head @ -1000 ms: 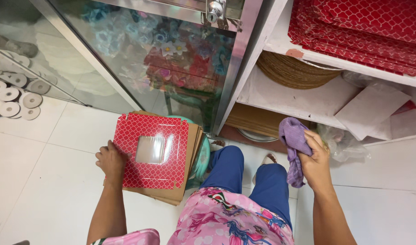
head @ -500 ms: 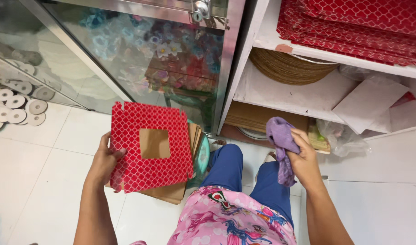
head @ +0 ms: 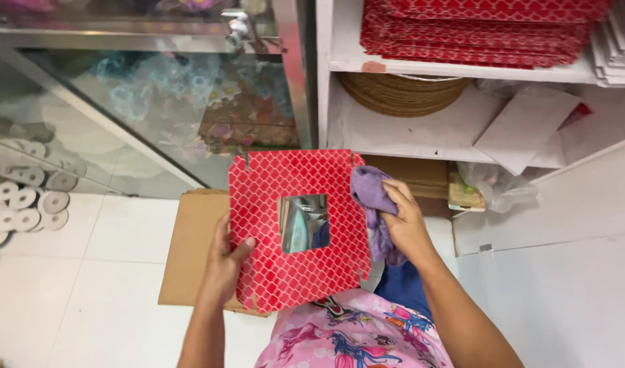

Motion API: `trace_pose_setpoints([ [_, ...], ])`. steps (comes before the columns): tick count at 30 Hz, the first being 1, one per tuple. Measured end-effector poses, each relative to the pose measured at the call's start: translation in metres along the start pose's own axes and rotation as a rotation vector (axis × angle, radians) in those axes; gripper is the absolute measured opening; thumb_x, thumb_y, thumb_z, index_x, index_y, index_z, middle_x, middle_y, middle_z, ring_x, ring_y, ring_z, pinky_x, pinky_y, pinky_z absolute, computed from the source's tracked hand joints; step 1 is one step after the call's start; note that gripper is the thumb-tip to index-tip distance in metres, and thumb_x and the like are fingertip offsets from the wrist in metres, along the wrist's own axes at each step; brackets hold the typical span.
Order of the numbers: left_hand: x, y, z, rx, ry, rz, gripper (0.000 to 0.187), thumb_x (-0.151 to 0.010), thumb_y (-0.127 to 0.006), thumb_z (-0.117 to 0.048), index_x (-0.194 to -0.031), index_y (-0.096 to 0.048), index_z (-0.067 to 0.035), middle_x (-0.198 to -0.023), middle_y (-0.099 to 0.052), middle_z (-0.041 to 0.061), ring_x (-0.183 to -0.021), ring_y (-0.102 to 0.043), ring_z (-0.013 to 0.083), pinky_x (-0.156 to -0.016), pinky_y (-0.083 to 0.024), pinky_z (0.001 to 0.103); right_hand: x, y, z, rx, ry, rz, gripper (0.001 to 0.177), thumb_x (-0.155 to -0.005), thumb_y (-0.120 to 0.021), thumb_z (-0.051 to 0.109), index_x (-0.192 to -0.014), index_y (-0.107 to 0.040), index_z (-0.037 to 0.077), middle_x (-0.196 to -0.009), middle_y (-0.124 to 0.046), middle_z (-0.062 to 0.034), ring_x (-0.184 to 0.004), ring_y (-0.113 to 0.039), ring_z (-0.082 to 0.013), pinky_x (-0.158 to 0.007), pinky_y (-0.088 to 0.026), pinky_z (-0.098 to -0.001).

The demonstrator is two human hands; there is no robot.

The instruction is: The person wipes the clear plastic window of a red patterned cardboard box using a purple cloth. They place the cleaned box onto a stack on a shelf. The person repeats this process for several boxes, wiping the window area and stacking them. Finally, they wipe a plain brown cardboard box and place it on top of the stack.

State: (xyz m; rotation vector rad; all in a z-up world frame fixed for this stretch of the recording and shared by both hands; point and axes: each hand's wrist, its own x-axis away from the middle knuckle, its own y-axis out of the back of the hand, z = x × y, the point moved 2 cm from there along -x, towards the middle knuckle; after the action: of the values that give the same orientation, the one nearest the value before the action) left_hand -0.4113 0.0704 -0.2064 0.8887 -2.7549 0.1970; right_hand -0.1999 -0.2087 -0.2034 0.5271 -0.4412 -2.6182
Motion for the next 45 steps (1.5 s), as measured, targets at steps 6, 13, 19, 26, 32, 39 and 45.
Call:
trace_pose_setpoints([
  [6, 0.005, -0.054, 0.008, 0.166, -0.103, 0.155, 0.058, -0.086, -0.062, -0.002, -0.142, -0.047, -0.010, -0.120, -0.067, 0.011, -0.098, -0.066, 0.0212, -0.085, -0.056, 0.039, -0.009, -0.003, -0.011, 0.026, -0.234, -0.111, 0.055, -0.083, -0.057, -0.007, -0.137, -0.058, 0.005, -0.140, -0.049, -0.0078, -0.134, -0.049, -0.0229, -0.119, -0.035, -0.0331],
  [13, -0.002, -0.112, 0.021, 0.177, -0.013, 0.228, 0.063, -0.087, -0.060, -0.001, -0.148, -0.044, -0.011, -0.133, -0.063, 0.011, -0.106, -0.064, 0.0213, -0.090, -0.055, 0.039, -0.002, -0.023, 0.057, 0.012, -0.328, -0.046, 0.073, -0.086, -0.056, -0.015, -0.147, -0.046, 0.024, -0.149, -0.035, -0.0008, -0.134, -0.043, -0.0185, -0.089, -0.064, -0.0231],
  [19, -0.006, -0.141, 0.029, -0.011, -0.169, 0.259, 0.068, -0.083, -0.052, 0.012, -0.148, -0.044, -0.008, -0.143, -0.056, 0.007, -0.129, -0.050, 0.0151, -0.109, -0.041, 0.031, 0.017, -0.053, 0.056, 0.200, 0.219, 0.055, 0.083, -0.068, -0.055, -0.015, -0.145, -0.051, 0.016, -0.141, -0.049, -0.0087, -0.115, -0.048, -0.0328, -0.100, -0.045, -0.0436],
  [26, -0.001, -0.148, 0.020, 0.269, 0.114, 0.136, 0.064, -0.087, -0.059, 0.006, -0.147, -0.046, -0.010, -0.131, -0.065, 0.016, -0.103, -0.065, 0.0271, -0.086, -0.056, 0.043, -0.009, -0.016, 0.037, 0.408, 0.015, 0.017, 0.078, -0.078, -0.063, -0.018, -0.143, -0.053, 0.025, -0.146, -0.048, -0.0009, -0.130, -0.046, -0.0290, -0.090, -0.061, -0.0331],
  [32, -0.005, -0.134, 0.008, 0.221, 0.093, 0.069, 0.064, -0.087, -0.060, 0.000, -0.148, -0.045, -0.012, -0.134, -0.062, 0.012, -0.107, -0.064, 0.0268, -0.084, -0.057, 0.044, -0.024, 0.029, -0.025, 0.484, -0.218, -0.204, 0.074, -0.078, -0.065, -0.016, -0.142, -0.054, 0.020, -0.141, -0.047, 0.0000, -0.130, -0.044, -0.0257, -0.097, -0.061, -0.0362],
  [39, -0.015, -0.142, 0.018, 0.273, 0.126, 0.076, 0.066, -0.085, -0.062, 0.001, -0.147, -0.044, -0.011, -0.135, -0.060, 0.013, -0.109, -0.062, 0.0264, -0.086, -0.057, 0.044, -0.012, 0.016, -0.005, 0.459, -0.320, -0.153, 0.076, -0.078, -0.069, -0.013, -0.145, -0.051, 0.019, -0.141, -0.047, 0.0024, -0.132, -0.043, -0.0249, -0.112, -0.050, -0.0362],
  [45, -0.037, -0.135, 0.035, 0.193, -0.012, 0.061, 0.071, -0.085, -0.061, 0.007, -0.151, -0.041, -0.011, -0.155, -0.047, 0.007, -0.136, -0.048, 0.0184, -0.106, -0.049, 0.036, 0.017, -0.029, 0.041, 0.472, -0.145, 0.289, 0.074, -0.081, -0.063, -0.011, -0.146, -0.050, 0.021, -0.147, -0.044, 0.0007, -0.131, -0.041, -0.0271, -0.101, -0.051, -0.0424],
])
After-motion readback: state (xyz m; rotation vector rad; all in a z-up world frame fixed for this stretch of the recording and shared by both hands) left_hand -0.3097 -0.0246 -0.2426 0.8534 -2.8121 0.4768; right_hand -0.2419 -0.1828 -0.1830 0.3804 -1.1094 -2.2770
